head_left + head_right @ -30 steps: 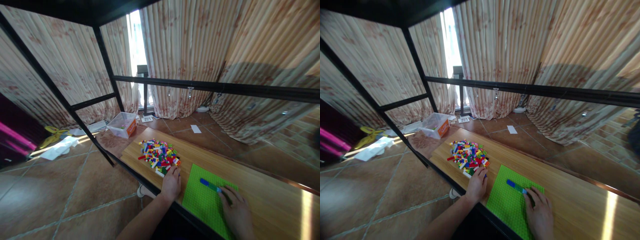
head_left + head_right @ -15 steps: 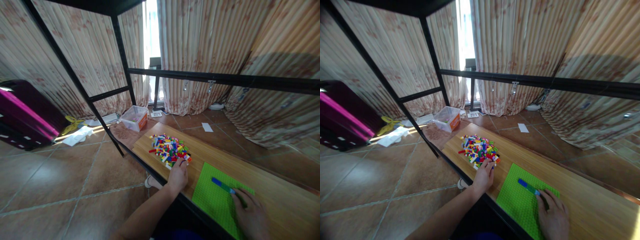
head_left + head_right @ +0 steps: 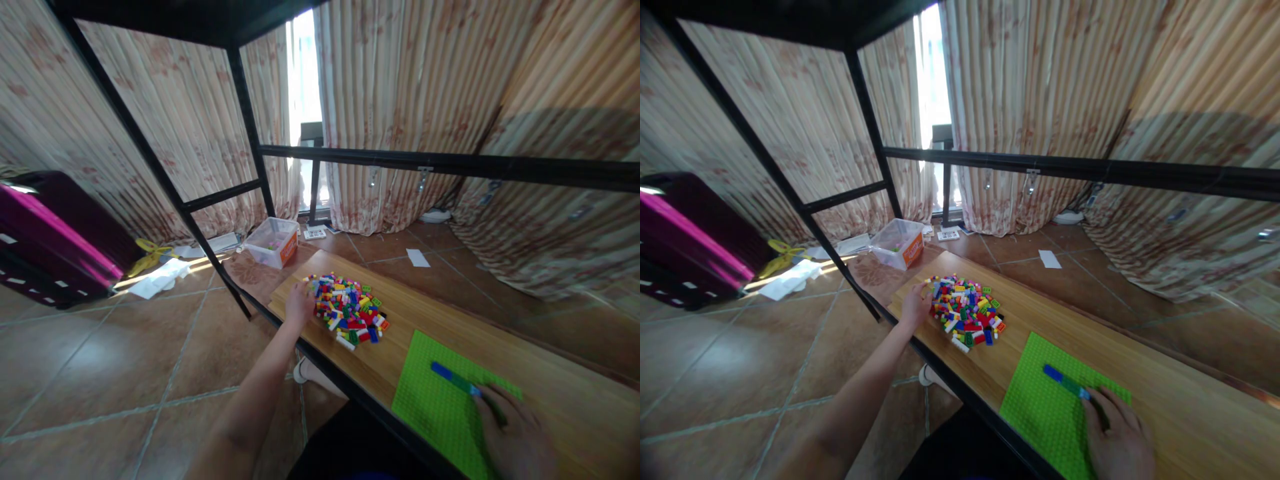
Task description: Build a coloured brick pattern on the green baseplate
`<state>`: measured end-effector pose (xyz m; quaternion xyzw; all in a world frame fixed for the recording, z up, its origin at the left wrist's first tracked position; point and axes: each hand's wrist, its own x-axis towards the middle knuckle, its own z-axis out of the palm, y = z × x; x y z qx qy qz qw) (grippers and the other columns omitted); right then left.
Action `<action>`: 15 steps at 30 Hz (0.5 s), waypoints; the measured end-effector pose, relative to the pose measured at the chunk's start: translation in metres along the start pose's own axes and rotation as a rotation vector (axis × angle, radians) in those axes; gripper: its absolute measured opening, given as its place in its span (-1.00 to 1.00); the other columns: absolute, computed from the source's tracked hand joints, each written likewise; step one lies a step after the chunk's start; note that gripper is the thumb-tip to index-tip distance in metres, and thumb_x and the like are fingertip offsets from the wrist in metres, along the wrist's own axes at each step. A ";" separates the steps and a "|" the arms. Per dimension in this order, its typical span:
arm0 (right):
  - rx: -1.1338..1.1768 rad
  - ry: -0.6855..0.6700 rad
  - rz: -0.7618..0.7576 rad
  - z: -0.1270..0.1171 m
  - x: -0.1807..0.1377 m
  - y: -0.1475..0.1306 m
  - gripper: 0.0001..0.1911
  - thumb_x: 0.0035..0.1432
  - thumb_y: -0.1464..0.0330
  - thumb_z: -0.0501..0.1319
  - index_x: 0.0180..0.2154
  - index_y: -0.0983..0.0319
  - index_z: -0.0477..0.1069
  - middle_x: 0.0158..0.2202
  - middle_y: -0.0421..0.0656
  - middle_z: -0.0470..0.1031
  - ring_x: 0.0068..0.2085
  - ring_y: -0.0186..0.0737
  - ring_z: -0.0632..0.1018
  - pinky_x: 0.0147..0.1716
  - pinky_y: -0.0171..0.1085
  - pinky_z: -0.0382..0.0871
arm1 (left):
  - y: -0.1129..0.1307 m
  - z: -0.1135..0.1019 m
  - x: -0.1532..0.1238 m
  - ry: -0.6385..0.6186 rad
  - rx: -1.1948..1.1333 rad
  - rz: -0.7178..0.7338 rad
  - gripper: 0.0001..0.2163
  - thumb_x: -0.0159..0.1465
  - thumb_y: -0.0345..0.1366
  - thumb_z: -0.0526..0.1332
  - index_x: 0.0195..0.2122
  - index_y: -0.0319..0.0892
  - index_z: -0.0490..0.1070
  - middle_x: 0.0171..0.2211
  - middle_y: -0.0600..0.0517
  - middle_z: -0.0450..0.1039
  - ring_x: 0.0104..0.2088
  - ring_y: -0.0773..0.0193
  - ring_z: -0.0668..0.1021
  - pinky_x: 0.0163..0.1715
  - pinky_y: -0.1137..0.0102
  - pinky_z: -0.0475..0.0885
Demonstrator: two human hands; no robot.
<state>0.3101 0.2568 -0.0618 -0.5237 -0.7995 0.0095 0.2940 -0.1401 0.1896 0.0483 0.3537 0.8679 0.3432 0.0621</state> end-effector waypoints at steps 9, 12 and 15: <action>0.005 0.031 -0.017 -0.004 0.002 -0.009 -0.36 0.26 -0.08 -0.11 -0.17 0.24 0.52 -0.07 0.06 0.56 -0.01 0.11 0.52 0.07 0.12 0.31 | -0.001 -0.013 0.001 0.016 -0.043 -0.028 -0.72 0.27 -0.44 0.08 -0.10 -0.26 0.54 -0.15 -0.17 0.59 -0.11 0.04 0.59 -0.05 0.22 0.43; 0.011 0.043 -0.002 -0.006 0.003 -0.015 -0.39 0.28 -0.05 -0.10 -0.18 0.24 0.52 -0.07 0.07 0.56 -0.01 0.10 0.52 0.06 0.12 0.31 | 0.009 -0.019 -0.011 0.003 -0.106 -0.019 -0.69 0.28 -0.40 0.07 -0.03 -0.22 0.52 -0.16 -0.10 0.60 -0.17 0.13 0.61 -0.12 0.29 0.46; 0.036 0.049 0.031 -0.010 0.004 -0.025 -0.43 0.30 -0.01 -0.08 -0.19 0.24 0.53 -0.08 0.06 0.56 -0.01 0.06 0.51 0.07 0.10 0.31 | 0.026 -0.010 -0.040 -0.151 -0.385 -0.016 -0.70 0.25 -0.41 0.07 -0.08 -0.20 0.54 -0.36 0.00 0.58 -0.38 0.26 0.59 -0.35 0.41 0.48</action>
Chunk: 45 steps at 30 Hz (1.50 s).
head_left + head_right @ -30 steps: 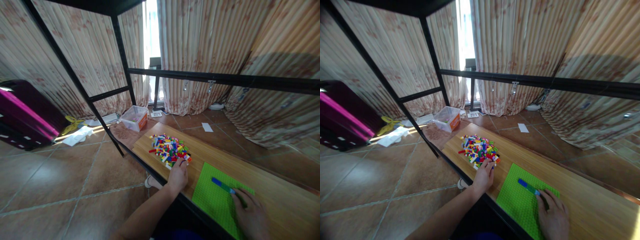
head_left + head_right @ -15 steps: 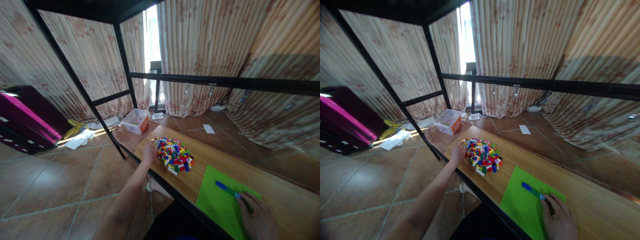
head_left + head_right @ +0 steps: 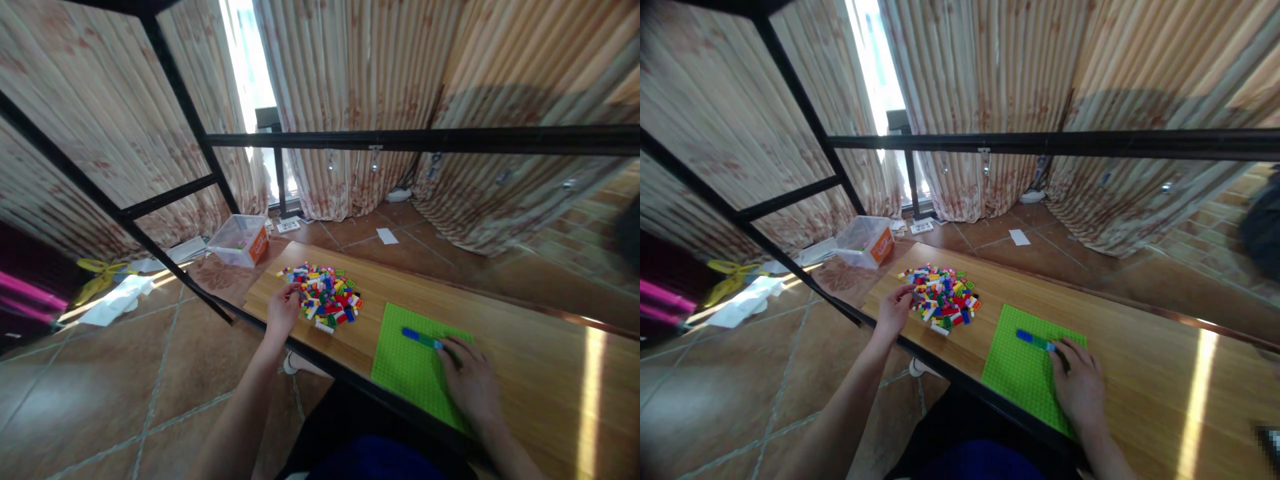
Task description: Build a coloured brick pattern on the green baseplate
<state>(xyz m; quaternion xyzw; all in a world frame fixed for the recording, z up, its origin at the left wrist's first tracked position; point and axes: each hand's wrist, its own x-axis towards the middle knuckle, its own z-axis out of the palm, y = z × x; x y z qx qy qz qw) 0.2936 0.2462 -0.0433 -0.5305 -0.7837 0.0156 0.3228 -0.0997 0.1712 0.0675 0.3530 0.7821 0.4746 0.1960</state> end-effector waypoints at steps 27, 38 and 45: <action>0.149 0.033 0.109 -0.009 0.006 -0.021 -0.66 0.29 0.17 0.08 -0.15 0.18 0.55 -0.06 0.02 0.54 0.01 0.04 0.45 0.05 0.10 0.30 | 0.057 0.159 -0.095 -0.615 0.185 0.326 -0.83 0.29 -0.36 0.18 -0.19 -0.16 0.57 -0.25 -0.02 0.63 -0.25 0.22 0.61 -0.17 0.36 0.45; 0.143 0.032 0.127 -0.011 0.007 -0.024 -0.65 0.29 0.18 0.09 -0.17 0.22 0.56 -0.05 0.04 0.54 -0.01 0.02 0.44 0.04 0.06 0.30 | 0.050 0.164 -0.096 -0.506 0.242 0.386 -0.78 0.32 -0.42 0.11 -0.17 -0.24 0.56 -0.17 -0.12 0.58 -0.13 0.16 0.59 -0.02 0.27 0.44; 0.151 0.037 0.122 -0.011 0.007 -0.024 -0.67 0.28 0.17 0.09 -0.17 0.20 0.55 -0.06 0.02 0.54 -0.01 0.03 0.45 0.04 0.08 0.30 | 0.046 0.153 -0.102 -0.621 0.237 0.423 -0.47 0.15 -0.53 0.17 0.19 -0.25 0.28 0.07 -0.19 0.43 -0.10 0.17 0.56 0.03 0.26 0.45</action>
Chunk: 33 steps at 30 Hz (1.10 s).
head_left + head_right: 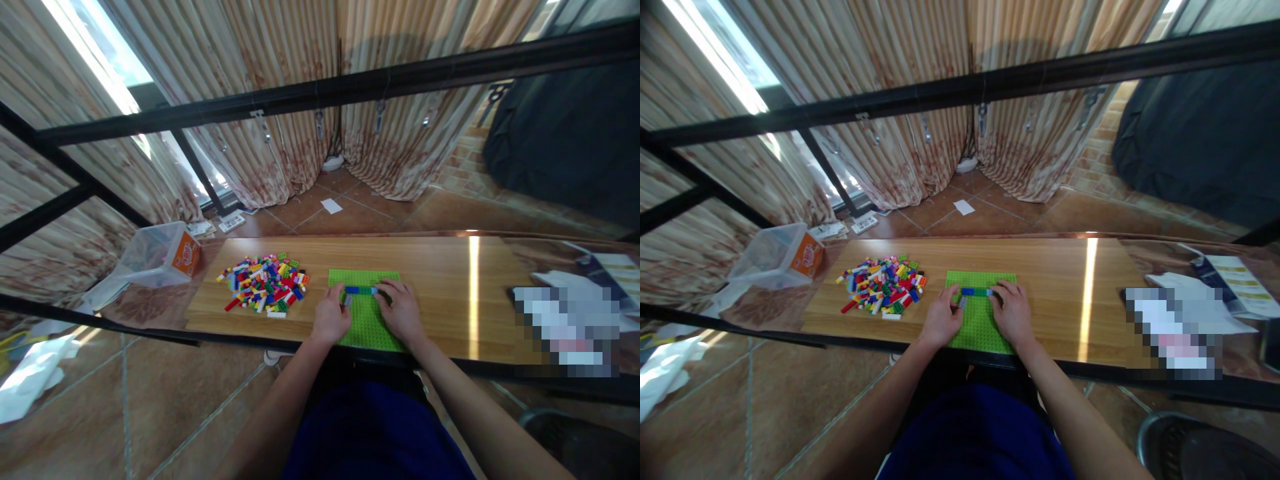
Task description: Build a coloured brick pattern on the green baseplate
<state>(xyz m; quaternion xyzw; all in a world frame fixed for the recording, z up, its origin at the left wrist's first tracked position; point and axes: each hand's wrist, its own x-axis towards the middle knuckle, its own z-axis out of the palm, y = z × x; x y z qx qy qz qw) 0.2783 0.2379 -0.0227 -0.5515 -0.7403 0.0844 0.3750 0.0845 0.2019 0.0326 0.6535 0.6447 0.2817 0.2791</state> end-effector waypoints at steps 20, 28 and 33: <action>0.016 -0.007 0.012 -0.001 0.000 -0.001 -0.66 0.28 0.17 0.09 -0.17 0.19 0.56 -0.05 0.03 0.54 0.00 0.03 0.45 0.04 0.09 0.30 | 0.005 0.011 0.001 -0.006 0.037 -0.065 -0.35 0.24 -0.47 0.19 0.35 -0.17 0.03 0.05 -0.13 0.51 -0.07 0.13 0.58 0.05 0.21 0.41; 0.005 -0.017 0.008 -0.001 0.001 0.000 -0.65 0.29 0.17 0.08 -0.17 0.21 0.56 -0.05 0.04 0.53 0.01 0.03 0.45 0.05 0.07 0.29 | 0.009 0.008 0.000 -0.001 -0.001 -0.090 -0.33 0.24 -0.49 0.20 0.36 -0.14 0.02 0.02 -0.11 0.54 -0.10 0.13 0.60 0.04 0.21 0.41; 0.013 -0.012 0.000 -0.001 0.000 -0.001 -0.67 0.29 0.18 0.08 -0.16 0.19 0.55 -0.06 0.03 0.54 0.00 0.04 0.46 0.05 0.10 0.29 | 0.009 0.006 0.000 -0.019 -0.014 -0.094 -0.30 0.22 -0.53 0.19 0.37 -0.18 0.00 0.03 -0.13 0.53 -0.07 0.13 0.59 0.06 0.20 0.40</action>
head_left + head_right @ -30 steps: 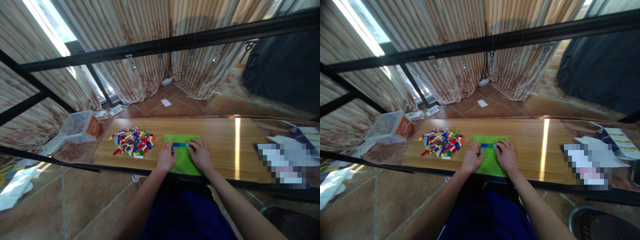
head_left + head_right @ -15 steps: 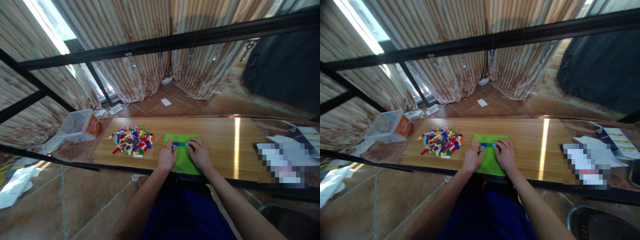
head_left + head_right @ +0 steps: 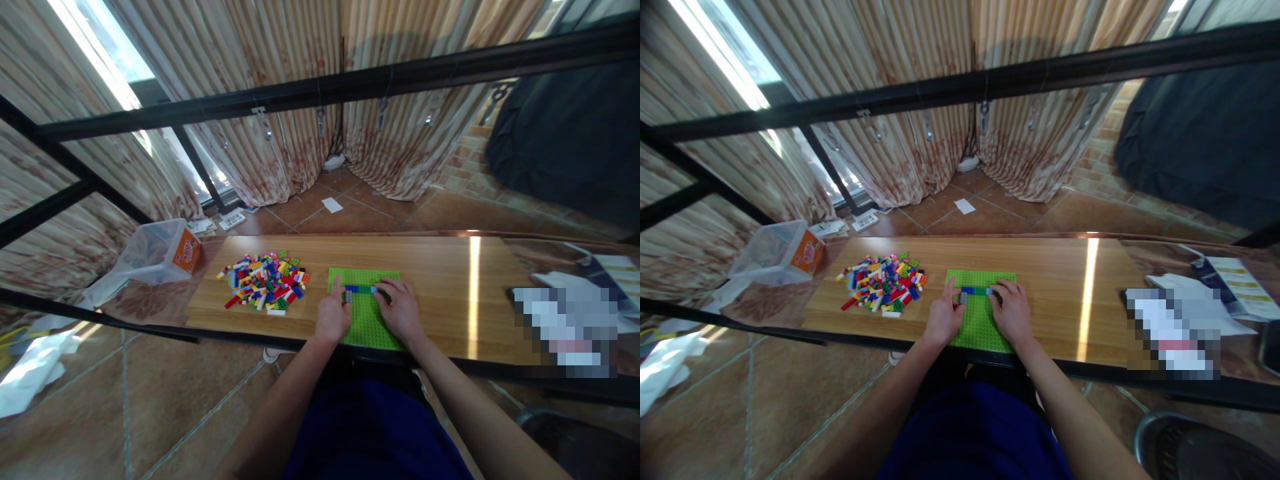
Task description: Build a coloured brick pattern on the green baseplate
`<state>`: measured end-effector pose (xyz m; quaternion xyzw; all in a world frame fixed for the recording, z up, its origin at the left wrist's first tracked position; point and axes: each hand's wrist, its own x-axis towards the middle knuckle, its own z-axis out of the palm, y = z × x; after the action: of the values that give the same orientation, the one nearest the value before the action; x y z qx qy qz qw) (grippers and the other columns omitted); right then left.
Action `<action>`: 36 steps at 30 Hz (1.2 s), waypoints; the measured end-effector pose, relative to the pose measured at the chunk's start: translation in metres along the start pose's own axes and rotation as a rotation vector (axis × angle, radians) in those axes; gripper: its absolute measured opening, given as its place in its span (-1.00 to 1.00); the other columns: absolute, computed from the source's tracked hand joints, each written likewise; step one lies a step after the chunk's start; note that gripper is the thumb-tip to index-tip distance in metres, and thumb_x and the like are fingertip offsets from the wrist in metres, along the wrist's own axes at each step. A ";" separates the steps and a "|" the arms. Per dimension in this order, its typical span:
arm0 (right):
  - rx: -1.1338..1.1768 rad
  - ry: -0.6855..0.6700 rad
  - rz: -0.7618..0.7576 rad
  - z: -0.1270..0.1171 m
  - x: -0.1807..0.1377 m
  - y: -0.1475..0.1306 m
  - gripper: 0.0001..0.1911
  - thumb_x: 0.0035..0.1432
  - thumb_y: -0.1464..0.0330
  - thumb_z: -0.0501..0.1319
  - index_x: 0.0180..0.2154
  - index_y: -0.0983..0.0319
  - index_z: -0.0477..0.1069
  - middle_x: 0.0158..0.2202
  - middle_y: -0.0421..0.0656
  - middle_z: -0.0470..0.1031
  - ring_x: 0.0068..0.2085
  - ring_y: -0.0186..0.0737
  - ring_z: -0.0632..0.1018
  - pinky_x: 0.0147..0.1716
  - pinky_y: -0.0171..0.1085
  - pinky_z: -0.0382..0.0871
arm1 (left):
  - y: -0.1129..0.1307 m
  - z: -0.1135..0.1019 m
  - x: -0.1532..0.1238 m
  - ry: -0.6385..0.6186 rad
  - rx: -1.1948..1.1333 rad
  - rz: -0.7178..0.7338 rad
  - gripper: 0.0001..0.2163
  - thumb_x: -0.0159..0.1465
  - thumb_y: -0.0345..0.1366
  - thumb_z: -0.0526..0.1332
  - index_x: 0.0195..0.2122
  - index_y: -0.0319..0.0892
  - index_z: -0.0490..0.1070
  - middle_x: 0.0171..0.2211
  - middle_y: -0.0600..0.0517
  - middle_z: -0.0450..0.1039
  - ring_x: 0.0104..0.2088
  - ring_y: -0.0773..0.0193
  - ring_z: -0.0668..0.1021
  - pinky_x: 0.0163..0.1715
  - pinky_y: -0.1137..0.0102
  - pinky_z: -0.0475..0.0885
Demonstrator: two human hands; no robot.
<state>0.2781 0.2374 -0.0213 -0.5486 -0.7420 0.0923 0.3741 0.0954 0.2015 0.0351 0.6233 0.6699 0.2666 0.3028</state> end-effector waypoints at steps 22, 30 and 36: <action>-0.098 -0.346 0.310 -0.005 0.010 -0.077 -0.70 0.27 0.26 0.09 -0.24 0.15 0.61 -0.27 -0.10 0.63 -0.25 -0.18 0.59 -0.26 -0.28 0.34 | 0.001 -0.007 0.016 0.089 -0.081 -0.111 -0.56 0.22 -0.49 0.20 0.16 -0.30 0.34 -0.23 -0.11 0.62 -0.14 0.18 0.62 -0.01 0.32 0.44; -0.175 -0.429 0.397 -0.007 0.024 -0.083 -0.67 0.26 0.23 0.09 -0.20 0.13 0.63 -0.26 -0.07 0.65 -0.23 -0.16 0.61 -0.30 -0.29 0.34 | 0.007 -0.007 0.020 0.110 -0.011 -0.155 -0.58 0.22 -0.47 0.22 0.13 -0.34 0.38 -0.26 -0.12 0.63 -0.11 0.15 0.62 0.00 0.31 0.42; -0.184 -0.436 0.426 -0.004 0.028 -0.084 -0.68 0.24 0.24 0.11 -0.21 0.13 0.64 -0.29 -0.07 0.65 -0.24 -0.15 0.61 -0.35 -0.31 0.33 | 0.008 -0.006 0.021 0.124 0.006 -0.181 -0.58 0.20 -0.48 0.22 0.12 -0.33 0.40 -0.24 -0.13 0.63 -0.10 0.15 0.62 -0.01 0.33 0.42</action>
<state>0.2145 0.2295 0.0403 -0.6905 -0.6782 0.2165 0.1275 0.0955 0.2237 0.0439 0.5434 0.7418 0.2739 0.2818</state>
